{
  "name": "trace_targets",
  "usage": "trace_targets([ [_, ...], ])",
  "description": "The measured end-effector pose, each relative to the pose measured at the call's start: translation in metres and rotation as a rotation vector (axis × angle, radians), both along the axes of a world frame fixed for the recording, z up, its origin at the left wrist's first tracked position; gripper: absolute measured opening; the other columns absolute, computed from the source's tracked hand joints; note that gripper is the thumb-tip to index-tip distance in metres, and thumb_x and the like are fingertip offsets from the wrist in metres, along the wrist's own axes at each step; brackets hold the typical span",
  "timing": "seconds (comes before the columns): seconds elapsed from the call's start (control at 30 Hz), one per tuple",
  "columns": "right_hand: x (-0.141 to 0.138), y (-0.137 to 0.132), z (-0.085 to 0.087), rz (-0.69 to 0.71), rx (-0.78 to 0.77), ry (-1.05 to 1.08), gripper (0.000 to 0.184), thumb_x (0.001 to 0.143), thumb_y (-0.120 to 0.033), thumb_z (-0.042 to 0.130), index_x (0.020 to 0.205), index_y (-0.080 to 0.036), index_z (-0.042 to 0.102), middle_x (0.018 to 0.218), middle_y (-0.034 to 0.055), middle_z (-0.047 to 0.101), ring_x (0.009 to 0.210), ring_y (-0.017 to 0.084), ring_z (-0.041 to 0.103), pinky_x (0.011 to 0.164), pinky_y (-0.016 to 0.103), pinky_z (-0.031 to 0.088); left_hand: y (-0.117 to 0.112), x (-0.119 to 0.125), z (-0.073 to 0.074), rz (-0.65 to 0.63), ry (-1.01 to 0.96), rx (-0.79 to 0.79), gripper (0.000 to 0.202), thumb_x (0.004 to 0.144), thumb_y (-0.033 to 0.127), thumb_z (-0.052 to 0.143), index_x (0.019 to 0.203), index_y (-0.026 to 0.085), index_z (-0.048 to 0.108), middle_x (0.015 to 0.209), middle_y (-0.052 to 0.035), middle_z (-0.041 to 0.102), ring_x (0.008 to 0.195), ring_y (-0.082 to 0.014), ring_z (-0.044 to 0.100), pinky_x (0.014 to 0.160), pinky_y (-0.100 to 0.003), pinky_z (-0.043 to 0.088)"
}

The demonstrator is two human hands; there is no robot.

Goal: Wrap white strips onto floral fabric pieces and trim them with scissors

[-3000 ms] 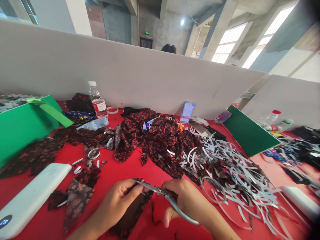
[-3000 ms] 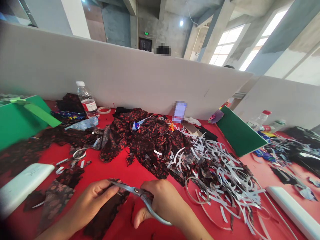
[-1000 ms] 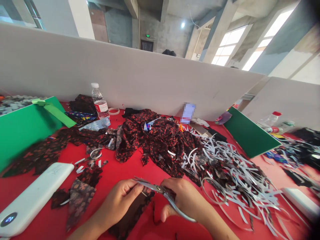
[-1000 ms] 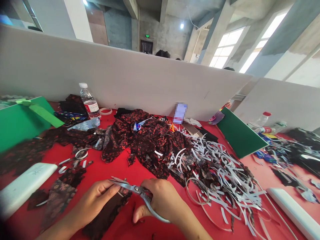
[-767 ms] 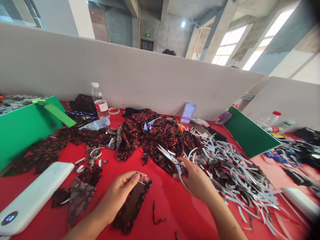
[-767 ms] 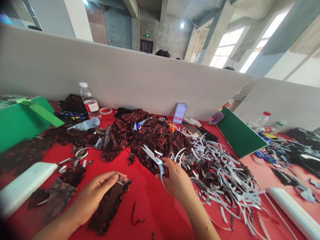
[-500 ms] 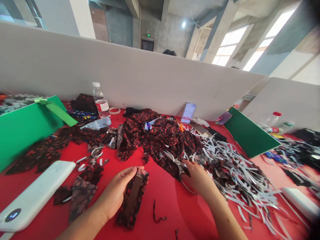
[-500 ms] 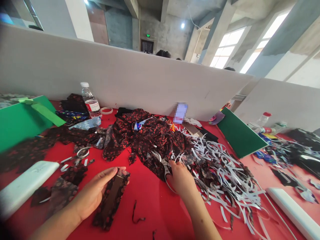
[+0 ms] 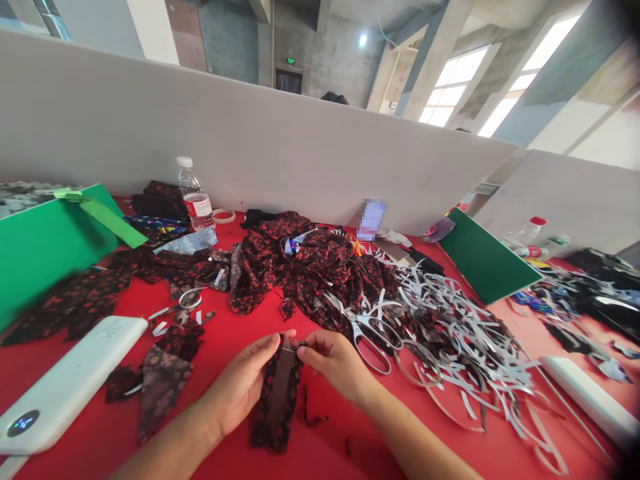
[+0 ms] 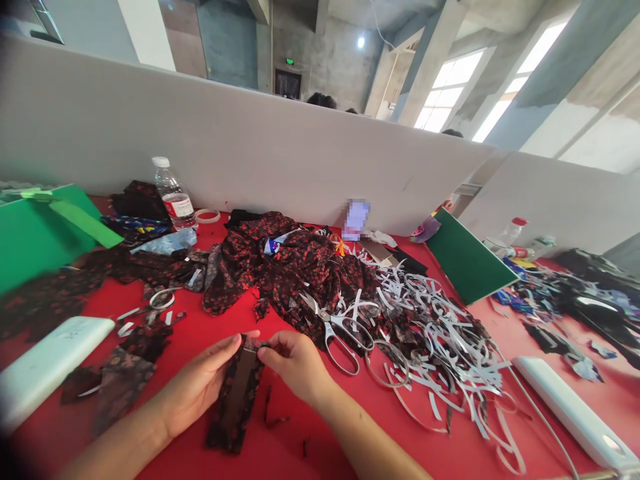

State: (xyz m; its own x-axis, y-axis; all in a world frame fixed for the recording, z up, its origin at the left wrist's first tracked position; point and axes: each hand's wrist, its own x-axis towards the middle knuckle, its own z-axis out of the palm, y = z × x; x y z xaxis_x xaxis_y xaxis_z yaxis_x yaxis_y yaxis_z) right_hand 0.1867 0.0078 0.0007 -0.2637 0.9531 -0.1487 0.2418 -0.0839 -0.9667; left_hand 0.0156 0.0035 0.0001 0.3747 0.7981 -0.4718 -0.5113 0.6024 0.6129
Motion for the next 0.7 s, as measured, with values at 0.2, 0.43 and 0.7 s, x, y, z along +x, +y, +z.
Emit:
trace_targets([
  [0.2, 0.006, 0.005, -0.006, -0.137, -0.006, 0.097, 0.034, 0.076, -0.05, 0.059, 0.067, -0.018, 0.05, 0.049, -0.0062, 0.049, 0.044, 0.008, 0.044, 0.046, 0.02, 0.034, -0.001, -0.001, 0.003, -0.126, -0.01, 0.111, 0.035, 0.086, 0.045, 0.052, 0.102, 0.017, 0.065, 0.09, -0.0077, 0.073, 0.079, -0.0181, 0.067, 0.07, -0.029, 0.052],
  [0.43, 0.004, 0.002, -0.011, -0.155, 0.035, 0.065, 0.037, 0.077, -0.054, 0.055, 0.068, -0.019, 0.049, 0.053, -0.0055, 0.047, 0.046, 0.01, 0.047, 0.046, 0.022, 0.038, -0.003, 0.001, 0.002, -0.193, 0.227, 0.272, 0.031, 0.078, 0.045, 0.062, 0.082, 0.015, 0.067, 0.062, 0.0019, 0.065, 0.054, -0.0098, 0.055, 0.054, -0.02, 0.043],
  [0.7, 0.009, 0.006, -0.001, -0.215, 0.285, -0.164, 0.025, 0.085, -0.04, 0.051, 0.088, -0.016, 0.059, 0.075, 0.0032, 0.061, 0.064, 0.015, 0.057, 0.058, 0.027, 0.046, 0.004, -0.003, -0.002, -0.125, 0.346, 0.296, 0.03, 0.075, 0.044, 0.064, 0.078, 0.014, 0.067, 0.062, 0.001, 0.067, 0.055, -0.0125, 0.056, 0.052, -0.021, 0.04],
])
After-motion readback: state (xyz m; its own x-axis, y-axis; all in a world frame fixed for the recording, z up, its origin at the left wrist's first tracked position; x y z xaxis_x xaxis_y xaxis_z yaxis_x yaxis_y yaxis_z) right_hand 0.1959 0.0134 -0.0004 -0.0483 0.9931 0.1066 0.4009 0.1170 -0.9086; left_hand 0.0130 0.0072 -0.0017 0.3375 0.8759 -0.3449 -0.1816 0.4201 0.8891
